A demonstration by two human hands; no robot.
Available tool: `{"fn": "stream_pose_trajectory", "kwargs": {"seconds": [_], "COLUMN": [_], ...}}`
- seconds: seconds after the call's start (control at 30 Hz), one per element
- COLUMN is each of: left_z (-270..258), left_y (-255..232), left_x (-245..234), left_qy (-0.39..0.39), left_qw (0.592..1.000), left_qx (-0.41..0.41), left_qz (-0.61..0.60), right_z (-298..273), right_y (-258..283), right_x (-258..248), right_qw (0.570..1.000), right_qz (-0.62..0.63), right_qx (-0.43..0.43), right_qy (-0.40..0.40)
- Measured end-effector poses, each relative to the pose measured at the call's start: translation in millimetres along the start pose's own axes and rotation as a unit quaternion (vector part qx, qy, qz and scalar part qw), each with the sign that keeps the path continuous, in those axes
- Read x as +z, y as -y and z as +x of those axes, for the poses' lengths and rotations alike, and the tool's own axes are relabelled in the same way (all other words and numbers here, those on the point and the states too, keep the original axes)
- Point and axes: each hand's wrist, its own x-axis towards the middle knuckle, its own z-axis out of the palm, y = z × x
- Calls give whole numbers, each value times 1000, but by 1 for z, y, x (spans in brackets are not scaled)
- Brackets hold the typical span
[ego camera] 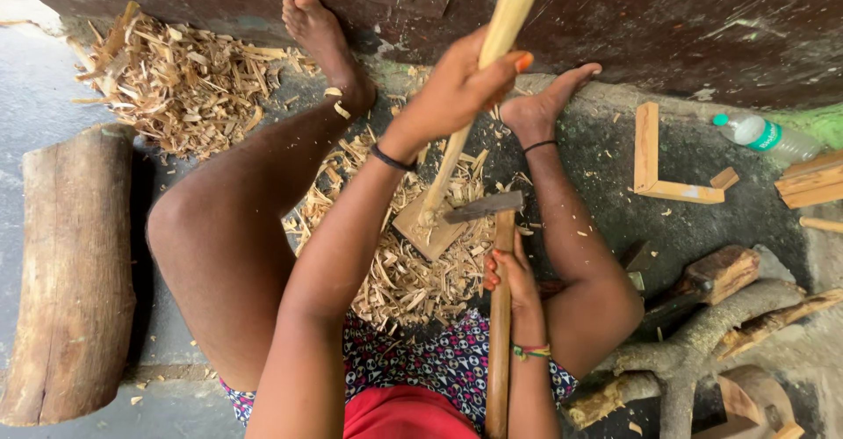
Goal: The person is sitting on the floor and using a small axe to carve a piece of wood. They hold the wood with their left hand and strike it with the axe in their right hand, creating wood shavings.
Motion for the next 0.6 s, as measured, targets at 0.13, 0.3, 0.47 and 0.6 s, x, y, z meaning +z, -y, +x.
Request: {"fn": "stream_pose_trajectory", "kwargs": {"seconds": [0.13, 0.3, 0.47, 0.6], "left_z": [-1, -5, -4, -1], "left_y": [3, 16, 22, 17], "left_x": [-13, -17, -22, -17], "left_qy": [31, 15, -58, -92], "left_qw": [999, 998, 987, 993], "left_qx": [32, 57, 1, 13], "left_qz": [-14, -23, -147, -77], "right_z": [-6, -10, -15, -7], "right_y": [1, 14, 23, 21], "right_x": [3, 27, 42, 33], "right_qw": [999, 998, 998, 999], "right_qz": [-9, -60, -43, 35], "right_qx": [18, -1, 13, -4], "right_qy": [-42, -35, -53, 17]}}
